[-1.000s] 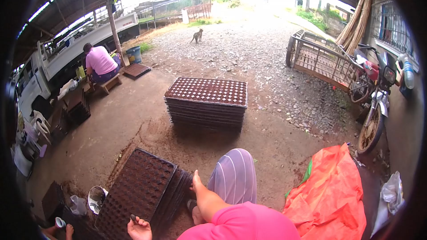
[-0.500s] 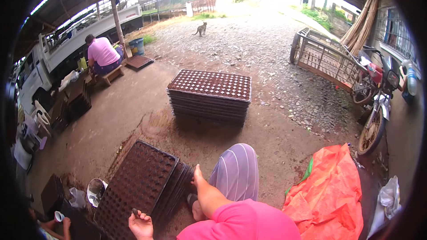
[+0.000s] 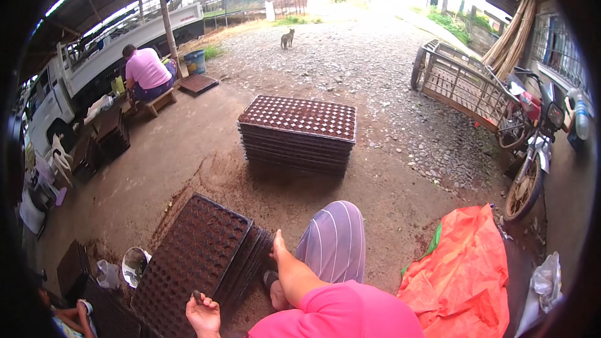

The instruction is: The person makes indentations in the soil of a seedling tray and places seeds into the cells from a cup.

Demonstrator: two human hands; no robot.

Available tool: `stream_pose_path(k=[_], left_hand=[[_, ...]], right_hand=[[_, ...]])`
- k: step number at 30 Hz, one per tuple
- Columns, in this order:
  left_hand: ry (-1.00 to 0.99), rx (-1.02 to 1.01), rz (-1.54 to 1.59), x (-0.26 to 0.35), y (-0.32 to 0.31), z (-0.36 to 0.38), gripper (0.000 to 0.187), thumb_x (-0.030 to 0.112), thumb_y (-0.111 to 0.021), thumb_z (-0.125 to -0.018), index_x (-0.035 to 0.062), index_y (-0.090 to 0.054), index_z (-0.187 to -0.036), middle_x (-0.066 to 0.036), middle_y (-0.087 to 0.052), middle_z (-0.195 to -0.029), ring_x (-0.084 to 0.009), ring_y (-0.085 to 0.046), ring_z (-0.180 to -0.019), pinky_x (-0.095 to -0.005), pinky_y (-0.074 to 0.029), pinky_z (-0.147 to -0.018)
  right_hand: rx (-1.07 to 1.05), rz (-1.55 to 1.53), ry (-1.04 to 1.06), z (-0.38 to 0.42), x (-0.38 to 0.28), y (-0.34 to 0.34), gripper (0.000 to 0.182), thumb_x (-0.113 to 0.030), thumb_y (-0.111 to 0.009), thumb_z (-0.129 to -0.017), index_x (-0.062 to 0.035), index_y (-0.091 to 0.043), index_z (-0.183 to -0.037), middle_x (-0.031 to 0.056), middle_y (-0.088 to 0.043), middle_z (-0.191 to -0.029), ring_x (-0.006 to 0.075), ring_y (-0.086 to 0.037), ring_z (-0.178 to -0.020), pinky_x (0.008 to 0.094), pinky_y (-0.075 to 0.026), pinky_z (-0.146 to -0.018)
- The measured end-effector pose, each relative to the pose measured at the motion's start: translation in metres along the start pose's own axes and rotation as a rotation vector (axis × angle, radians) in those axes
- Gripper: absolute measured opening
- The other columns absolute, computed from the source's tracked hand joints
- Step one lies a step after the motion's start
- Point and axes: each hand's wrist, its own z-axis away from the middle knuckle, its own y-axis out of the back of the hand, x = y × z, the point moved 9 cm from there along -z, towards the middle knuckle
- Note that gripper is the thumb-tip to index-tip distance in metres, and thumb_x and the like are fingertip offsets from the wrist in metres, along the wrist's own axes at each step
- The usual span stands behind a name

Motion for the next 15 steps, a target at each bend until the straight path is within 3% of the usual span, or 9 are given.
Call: stream_pose_path(k=[3,6,7,9,10,11,13,14,15], left_hand=[[0.006,-0.139,0.002,0.004,0.003,-0.009,0.013,0.021,-0.065,-0.096,0.0111,-0.07,-0.103,-0.003,-0.067,-0.09,-0.017,-0.061,-0.075,-0.0339,-0.051,-0.067],[0.012,-0.232,-0.016,0.005,-0.011,-0.006,0.015,0.021,-0.06,-0.101,0.0061,-0.062,-0.102,-0.005,-0.058,-0.091,-0.0169,-0.05,-0.077,-0.0333,-0.044,-0.07],[0.048,-0.287,-0.004,0.001,-0.013,-0.008,0.014,0.019,-0.059,-0.101,0.0051,-0.06,-0.101,-0.005,-0.055,-0.09,-0.0176,-0.047,-0.079,-0.0337,-0.043,-0.074],[0.093,-0.418,-0.028,-0.009,-0.026,-0.005,0.017,0.018,-0.06,-0.101,0.0005,-0.061,-0.102,-0.008,-0.056,-0.093,-0.0213,-0.049,-0.088,-0.0346,-0.045,-0.084],[0.054,-0.167,-0.09,-0.009,0.0,-0.006,0.02,0.017,-0.06,-0.102,-0.0023,-0.064,-0.107,-0.011,-0.06,-0.1,-0.0253,-0.053,-0.098,-0.038,-0.048,-0.095],[0.114,-0.259,-0.114,-0.013,0.001,-0.006,0.023,0.014,-0.058,-0.104,-0.0034,-0.066,-0.115,-0.013,-0.066,-0.11,-0.0291,-0.06,-0.11,-0.0415,-0.049,-0.107],[0.157,-0.238,-0.151,-0.027,0.011,-0.003,0.024,0.013,-0.059,-0.104,-0.0014,-0.067,-0.121,-0.015,-0.072,-0.117,-0.0302,-0.068,-0.114,-0.043,-0.054,-0.108],[0.187,-0.221,-0.172,-0.036,0.011,0.001,0.023,0.012,-0.06,-0.104,-0.0004,-0.067,-0.121,-0.015,-0.071,-0.117,-0.0297,-0.067,-0.114,-0.0435,-0.055,-0.107],[0.216,-0.215,-0.19,-0.046,0.01,0.001,0.022,0.012,-0.061,-0.103,0.0007,-0.066,-0.121,-0.015,-0.071,-0.117,-0.0291,-0.067,-0.114,-0.044,-0.055,-0.106]], right_hand=[[0.003,-0.017,-0.033,-0.012,0.011,0.001,0.107,-0.09,-0.028,-0.091,-0.0128,-0.026,-0.165,0.0181,-0.029,-0.168,0.0366,-0.029,-0.152,0.0611,-0.035,-0.11],[0.01,-0.104,-0.062,0.037,-0.001,-0.009,0.113,-0.096,-0.029,-0.085,-0.016,-0.028,-0.164,0.0184,-0.041,-0.163,0.038,-0.036,-0.149,0.0601,-0.032,-0.116],[0.164,-0.109,0.03,0.016,-0.001,0.007,0.079,-0.096,-0.031,-0.085,-0.02,-0.031,-0.061,0.0035,-0.029,-0.054,0.0267,-0.035,-0.049,0.043,-0.029,-0.048],[0.078,-0.176,-0.035,0.025,0.003,0.001,0.088,-0.092,-0.03,-0.088,-0.0166,-0.017,-0.132,0.012,-0.02,-0.134,0.0333,-0.023,-0.122,0.0539,-0.022,-0.098],[0.037,-0.208,-0.069,0.027,0.005,-0.001,0.11,-0.09,-0.029,-0.089,-0.015,-0.011,-0.168,0.0162,-0.016,-0.174,0.0366,-0.018,-0.159,0.0593,-0.019,-0.123],[0.073,-0.235,-0.014,0.029,0.002,-0.001,0.109,-0.086,-0.03,-0.093,-0.0076,-0.014,-0.166,0.0196,-0.02,-0.172,0.0397,-0.02,-0.158,0.0591,-0.018,-0.124],[0.392,-0.296,0.076,-0.038,0.024,0.038,0.091,-0.069,-0.039,-0.102,0.0067,-0.04,-0.154,0.0265,-0.037,-0.163,0.0426,-0.037,-0.15,0.0538,-0.032,-0.121],[0.424,-0.283,0.095,-0.034,0.024,0.048,0.094,-0.067,-0.038,-0.104,0.0075,-0.024,-0.16,0.0233,-0.032,-0.166,0.0425,-0.033,-0.152,0.0551,-0.031,-0.121],[0.466,-0.152,0.052,-0.013,0.022,0.052,0.09,-0.064,-0.041,-0.105,0.0083,-0.028,-0.158,0.0224,-0.032,-0.166,0.043,-0.036,-0.15,0.0534,-0.031,-0.122]])
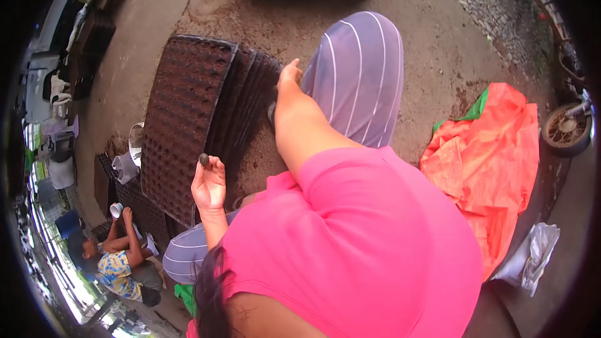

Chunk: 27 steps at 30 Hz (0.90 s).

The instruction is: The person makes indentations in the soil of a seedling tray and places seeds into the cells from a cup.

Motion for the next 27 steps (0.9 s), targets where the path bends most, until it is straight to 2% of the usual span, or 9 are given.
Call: stream_pose_path(k=[8,10,12,13,16,17,20,24,27], left_hand=[[0.127,0.04,-0.074,-0.047,-0.008,0.0,0.022,0.012,-0.066,-0.1,0.006,-0.062,-0.121,-0.013,-0.07,-0.117,-0.0293,-0.068,-0.113,-0.0447,-0.056,-0.103],[0.151,0.072,-0.059,-0.055,-0.001,0.001,0.022,0.012,-0.065,-0.101,0.0057,-0.063,-0.122,-0.013,-0.071,-0.117,-0.0292,-0.068,-0.113,-0.0449,-0.056,-0.103],[0.159,0.072,-0.063,-0.058,0.003,-0.002,0.022,0.012,-0.064,-0.101,0.0056,-0.063,-0.122,-0.012,-0.071,-0.117,-0.0292,-0.068,-0.113,-0.045,-0.056,-0.103],[0.162,0.069,-0.069,-0.058,0.004,-0.004,0.022,0.012,-0.063,-0.102,0.0055,-0.063,-0.123,-0.012,-0.071,-0.117,-0.0293,-0.068,-0.114,-0.0451,-0.056,-0.103],[0.169,0.078,-0.086,-0.06,0.01,-0.006,0.02,0.012,-0.062,-0.102,0.0051,-0.065,-0.121,-0.011,-0.072,-0.117,-0.0292,-0.068,-0.114,-0.0451,-0.056,-0.104],[0.173,0.075,-0.091,-0.061,0.011,-0.006,0.02,0.012,-0.062,-0.102,0.0051,-0.065,-0.121,-0.011,-0.072,-0.117,-0.0292,-0.068,-0.114,-0.0451,-0.056,-0.104],[0.178,0.083,-0.108,-0.063,0.012,-0.002,0.018,0.012,-0.062,-0.103,0.0049,-0.066,-0.118,-0.011,-0.072,-0.116,-0.0291,-0.068,-0.113,-0.0449,-0.056,-0.104],[0.16,0.088,-0.112,-0.063,0.011,0.002,0.016,0.012,-0.061,-0.103,0.0047,-0.067,-0.116,-0.01,-0.072,-0.115,-0.0291,-0.068,-0.112,-0.0452,-0.056,-0.103],[0.134,0.079,-0.116,-0.062,0.011,0.005,0.016,0.011,-0.061,-0.103,0.0048,-0.067,-0.116,-0.01,-0.073,-0.115,-0.0291,-0.068,-0.111,-0.0455,-0.056,-0.102]], right_hand=[[-0.276,-0.113,-0.244,-0.004,0.042,-0.052,0.098,-0.079,-0.02,-0.099,-0.0077,-0.017,-0.166,0.021,-0.027,-0.169,0.0413,-0.024,-0.156,0.0714,-0.017,-0.118],[-0.228,-0.148,-0.27,-0.011,0.045,-0.05,0.094,-0.075,-0.027,-0.101,-0.0058,-0.024,-0.164,0.0213,-0.029,-0.168,0.0416,-0.028,-0.154,0.066,-0.023,-0.119],[0.041,-0.11,-0.278,-0.02,0.047,-0.023,0.087,-0.069,-0.033,-0.104,-0.0032,-0.032,-0.161,0.0227,-0.033,-0.166,0.0433,-0.035,-0.151,0.0595,-0.03,-0.119],[0.245,-0.042,-0.189,-0.007,0.035,-0.003,0.08,-0.064,-0.036,-0.106,0.0002,-0.042,-0.154,0.0238,-0.045,-0.158,0.0447,-0.044,-0.144,0.0543,-0.037,-0.115],[-0.083,-0.385,-0.325,0.012,0.037,-0.018,0.075,-0.062,-0.035,-0.107,0.0009,-0.05,-0.144,0.0222,-0.056,-0.148,0.0433,-0.05,-0.139,0.0566,-0.039,-0.112],[-0.096,-0.331,-0.342,-0.01,0.052,-0.031,0.071,-0.062,-0.033,-0.107,-0.0006,-0.058,-0.133,0.0214,-0.067,-0.131,0.0412,-0.063,-0.123,0.0598,-0.044,-0.103],[-0.122,-0.28,-0.323,0.006,0.042,-0.03,0.062,-0.054,-0.032,-0.108,-0.0019,-0.059,-0.128,0.0204,-0.071,-0.122,0.0399,-0.07,-0.108,0.0616,-0.048,-0.09],[0.212,-0.005,-0.219,-0.052,0.072,-0.027,0.049,-0.042,-0.032,-0.108,-0.0032,-0.059,-0.12,0.019,-0.074,-0.114,0.0382,-0.074,-0.098,0.0592,-0.05,-0.08],[-0.146,-0.182,-0.307,0.019,0.035,-0.023,0.037,-0.031,-0.032,-0.104,-0.0056,-0.059,-0.11,0.0176,-0.074,-0.114,0.0354,-0.074,-0.097,0.0553,-0.049,-0.076]])
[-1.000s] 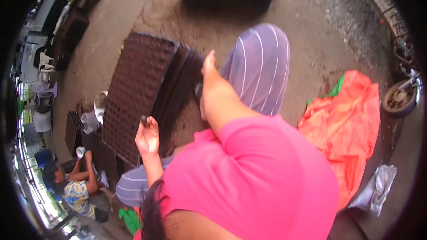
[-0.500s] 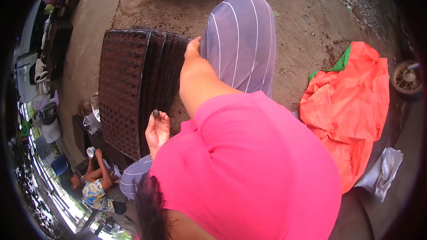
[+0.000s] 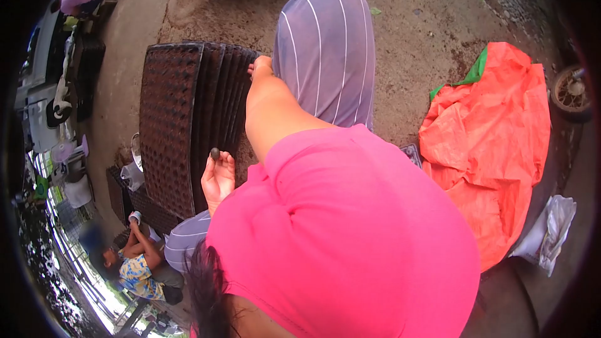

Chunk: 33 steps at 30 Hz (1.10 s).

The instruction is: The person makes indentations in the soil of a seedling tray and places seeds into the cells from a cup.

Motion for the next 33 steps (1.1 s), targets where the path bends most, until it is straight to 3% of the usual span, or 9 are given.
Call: stream_pose_path(k=[6,8,12,14,17,21,24,28,33], left_hand=[[-0.045,-0.022,0.007,0.003,-0.006,0.009,0.016,0.011,-0.062,-0.103,0.0049,-0.067,-0.116,-0.009,-0.073,-0.114,-0.0287,-0.068,-0.111,-0.0454,-0.056,-0.102],[-0.058,-0.029,0.012,0.004,-0.008,0.011,0.016,0.011,-0.062,-0.103,0.0049,-0.068,-0.116,-0.009,-0.073,-0.114,-0.0286,-0.068,-0.111,-0.0453,-0.056,-0.102],[-0.083,-0.044,0.014,0.006,-0.01,0.016,0.016,0.012,-0.062,-0.102,0.0051,-0.068,-0.116,-0.009,-0.073,-0.114,-0.0284,-0.068,-0.111,-0.045,-0.056,-0.102],[-0.098,-0.049,0.016,0.008,-0.01,0.018,0.016,0.012,-0.062,-0.102,0.0051,-0.067,-0.116,-0.009,-0.073,-0.114,-0.0283,-0.068,-0.111,-0.0449,-0.056,-0.102],[-0.118,-0.042,0.019,0.01,-0.011,0.022,0.016,0.012,-0.062,-0.102,0.0051,-0.067,-0.116,-0.009,-0.072,-0.114,-0.0282,-0.068,-0.11,-0.0447,-0.056,-0.102],[-0.15,-0.066,0.034,0.014,-0.014,0.026,0.017,0.012,-0.062,-0.102,0.0048,-0.066,-0.117,-0.01,-0.072,-0.115,-0.0282,-0.068,-0.11,-0.0445,-0.056,-0.102],[-0.178,-0.096,0.031,0.018,-0.019,0.029,0.018,0.012,-0.062,-0.102,0.0045,-0.066,-0.118,-0.011,-0.072,-0.115,-0.0282,-0.068,-0.11,-0.0442,-0.056,-0.103],[-0.212,-0.124,0.032,0.022,-0.027,0.034,0.017,0.012,-0.062,-0.103,0.0043,-0.065,-0.118,-0.011,-0.072,-0.114,-0.0282,-0.068,-0.11,-0.0437,-0.056,-0.103],[-0.233,-0.148,0.02,0.023,-0.034,0.042,0.017,0.013,-0.061,-0.103,0.0032,-0.066,-0.116,-0.012,-0.071,-0.112,-0.0278,-0.068,-0.11,-0.0428,-0.056,-0.103]], right_hand=[[0.02,0.1,0.037,0.033,-0.012,0.006,0.036,-0.03,-0.031,-0.105,-0.0072,-0.058,-0.111,0.0173,-0.074,-0.117,0.0344,-0.074,-0.092,0.0542,-0.049,-0.075],[-0.135,0.14,-0.025,0.042,-0.005,-0.004,0.035,-0.03,-0.032,-0.105,-0.0073,-0.057,-0.114,0.0167,-0.074,-0.115,0.0335,-0.074,-0.091,0.0527,-0.05,-0.073],[-0.217,0.158,-0.009,0.048,-0.004,-0.016,0.034,-0.028,-0.032,-0.105,-0.0074,-0.056,-0.117,0.0157,-0.075,-0.111,0.032,-0.074,-0.087,0.0507,-0.051,-0.073],[-0.133,0.143,0.051,0.065,-0.014,-0.006,0.035,-0.025,-0.032,-0.106,-0.0062,-0.055,-0.124,0.0178,-0.073,-0.119,0.0337,-0.073,-0.097,0.0505,-0.053,-0.08],[-0.238,0.135,0.034,0.073,-0.014,-0.015,0.036,-0.025,-0.033,-0.106,-0.0057,-0.054,-0.128,0.0188,-0.072,-0.122,0.0346,-0.073,-0.1,0.0505,-0.054,-0.083],[-0.288,0.171,0.065,0.072,-0.014,-0.026,0.033,-0.024,-0.036,-0.106,-0.0068,-0.052,-0.129,0.0162,-0.075,-0.112,0.0331,-0.074,-0.091,0.0501,-0.055,-0.079],[-0.263,0.162,0.148,0.083,-0.024,-0.021,0.035,-0.025,-0.037,-0.106,-0.0079,-0.051,-0.134,0.017,-0.072,-0.121,0.0329,-0.073,-0.099,0.0507,-0.056,-0.082],[-0.445,0.191,0.116,0.105,-0.025,-0.037,0.036,-0.027,-0.039,-0.106,-0.0114,-0.049,-0.136,0.0131,-0.074,-0.114,0.0296,-0.073,-0.092,0.0475,-0.056,-0.072],[-0.446,0.273,0.176,0.122,-0.031,-0.036,0.04,-0.027,-0.04,-0.106,-0.0113,-0.047,-0.142,0.0131,-0.072,-0.119,0.027,-0.073,-0.092,0.0444,-0.057,-0.073]])
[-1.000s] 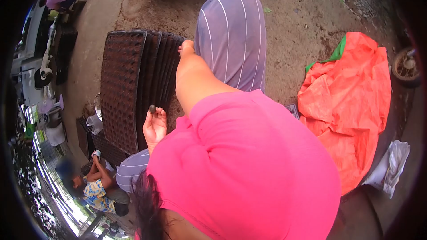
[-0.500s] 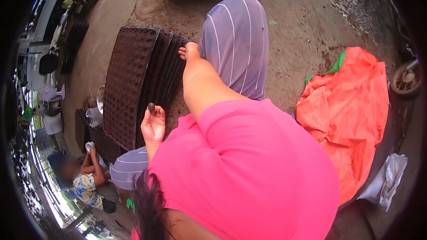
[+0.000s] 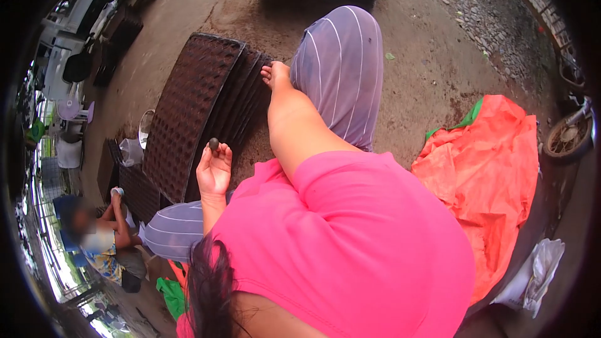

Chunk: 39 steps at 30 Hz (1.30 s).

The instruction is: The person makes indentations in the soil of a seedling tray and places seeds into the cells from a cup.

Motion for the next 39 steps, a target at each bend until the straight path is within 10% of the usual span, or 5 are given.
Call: stream_pose_path(k=[13,24,28,33,39], left_hand=[[-0.063,-0.06,0.012,0.006,-0.01,0.013,0.017,0.011,-0.062,-0.102,0.005,-0.066,-0.117,-0.013,-0.071,-0.11,-0.0289,-0.068,-0.112,-0.0438,-0.056,-0.104],[-0.12,-0.04,0.046,0.013,-0.015,0.02,0.014,0.01,-0.061,-0.103,0.0056,-0.065,-0.116,-0.012,-0.073,-0.113,-0.0295,-0.07,-0.11,-0.0445,-0.058,-0.102],[-0.123,-0.033,0.052,0.014,-0.01,0.02,0.015,0.01,-0.061,-0.102,0.0057,-0.065,-0.116,-0.012,-0.073,-0.113,-0.0293,-0.07,-0.109,-0.0446,-0.058,-0.101],[-0.139,0.01,0.073,0.015,-0.004,0.021,0.012,0.009,-0.06,-0.103,0.0059,-0.06,-0.115,-0.013,-0.072,-0.113,-0.0295,-0.071,-0.107,-0.0458,-0.058,-0.1],[-0.128,0.058,0.041,0.011,0.002,0.019,0.014,0.01,-0.058,-0.103,0.0057,-0.06,-0.116,-0.014,-0.071,-0.111,-0.0306,-0.07,-0.106,-0.046,-0.059,-0.098]], right_hand=[[-0.298,-0.15,0.095,0.033,-0.024,-0.039,0.044,-0.022,-0.046,-0.106,-0.0056,-0.042,-0.147,0.0202,-0.067,-0.131,0.0342,-0.071,-0.108,0.0525,-0.057,-0.098],[-0.346,-0.297,0.203,0.042,-0.048,-0.048,0.049,-0.022,-0.043,-0.107,-0.0105,-0.033,-0.154,0.0213,-0.066,-0.132,0.0356,-0.069,-0.11,0.0563,-0.056,-0.094],[-0.541,-0.391,0.144,0.061,-0.059,-0.071,0.034,-0.023,-0.052,-0.105,-0.0109,-0.046,-0.136,0.0231,-0.065,-0.131,0.0397,-0.067,-0.114,0.0601,-0.054,-0.101],[0.077,-0.292,0.177,0.015,-0.046,0.002,0.026,-0.03,-0.06,-0.098,-0.0155,-0.059,-0.12,0.0068,-0.072,-0.1,0.0232,-0.071,-0.083,0.0399,-0.058,-0.072],[-0.199,0.1,0.322,0.047,-0.055,-0.055,0.025,-0.02,-0.066,-0.099,-0.0047,-0.064,-0.118,0.0106,-0.072,-0.092,0.0205,-0.071,-0.07,0.033,-0.059,-0.059]])
